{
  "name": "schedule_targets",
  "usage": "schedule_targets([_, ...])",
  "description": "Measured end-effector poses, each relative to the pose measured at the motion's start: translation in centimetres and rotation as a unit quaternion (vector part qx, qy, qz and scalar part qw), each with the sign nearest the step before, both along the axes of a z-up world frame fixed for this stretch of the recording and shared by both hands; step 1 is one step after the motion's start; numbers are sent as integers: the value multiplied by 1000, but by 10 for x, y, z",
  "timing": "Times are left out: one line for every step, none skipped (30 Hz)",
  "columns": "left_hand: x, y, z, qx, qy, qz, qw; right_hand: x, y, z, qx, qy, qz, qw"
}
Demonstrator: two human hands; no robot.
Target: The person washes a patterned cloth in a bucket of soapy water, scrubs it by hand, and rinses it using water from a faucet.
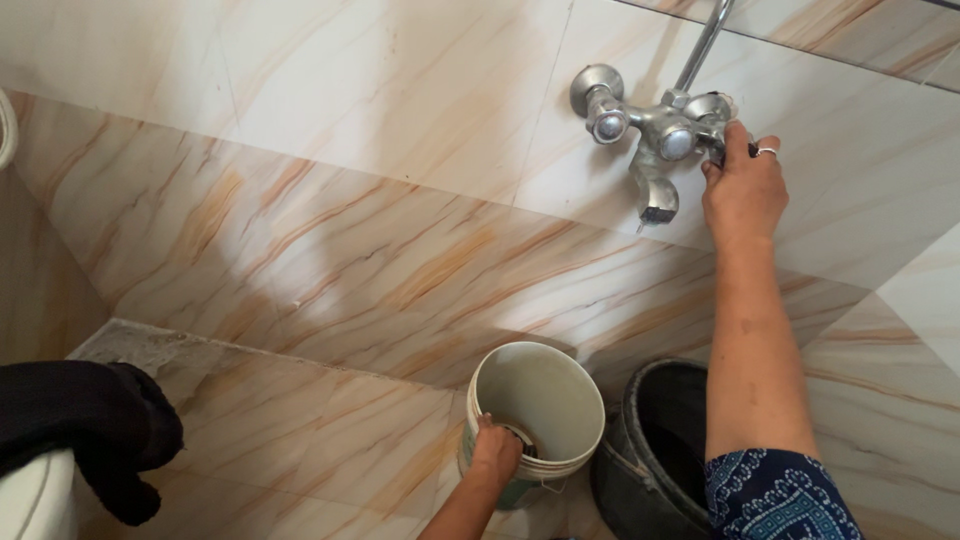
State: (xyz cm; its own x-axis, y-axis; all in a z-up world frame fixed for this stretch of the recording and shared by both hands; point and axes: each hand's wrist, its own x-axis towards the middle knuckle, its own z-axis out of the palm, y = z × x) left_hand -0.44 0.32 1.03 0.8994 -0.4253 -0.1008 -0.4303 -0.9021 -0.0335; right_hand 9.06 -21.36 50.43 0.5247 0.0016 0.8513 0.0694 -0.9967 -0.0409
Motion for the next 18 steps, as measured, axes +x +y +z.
schedule_targets([-1,0,2,2,-2,-1,1000,0,1,1,-2,-2,-2,1000])
schedule_targets([-2,1,3,3,-4,-2,1000,0,1,2,-5,-5,-5,1000])
schedule_targets([-4,2,5,9,-5,-4,1000,-1,2,3,-7,-7,-8,1000])
schedule_targets([-5,2,7,15,-5,-6,1000,-3,1,4,-10,-5,-6,1000])
schedule_targets([-5,2,9,21,-6,-8,1000,-5,0,7,-14,-3,-4,1000])
schedule_targets([-5,3,11,13,-3,-6,1000,-6,-1,9,-17,0,-2,1000])
schedule_targets([-6,3,12,5,1,-3,1000,-6,-1,11,-15,5,-5,1000])
schedule_targets([-6,2,13,-4,4,-1,1000,-5,0,15,-12,10,-7,1000])
schedule_targets([-6,3,13,5,7,-4,1000,-4,0,16,-10,16,-9,1000])
schedule_targets([-7,3,14,14,9,-8,1000,-4,0,17,-8,16,-7,1000])
schedule_targets([-6,3,14,23,11,-10,1000,-4,0,17,-5,15,-4,1000])
schedule_targets([-6,3,15,20,9,-7,1000,-4,0,18,-3,15,0,1000])
schedule_targets([-7,3,16,17,8,-5,1000,-4,0,19,-5,18,-7,1000])
schedule_targets([-7,3,16,14,6,-3,1000,-3,0,20,-7,21,-14,1000])
schedule_targets([-8,3,17,14,11,-4,1000,-3,0,21,-8,24,-22,999])
schedule_targets([-8,4,18,14,17,-5,1000,-3,0,20,-7,23,-23,999])
schedule_targets([-8,4,19,14,22,-6,1000,-2,0,20,-5,23,-23,999])
schedule_targets([-8,4,19,18,18,-8,1000,-1,0,20,-4,23,-23,999])
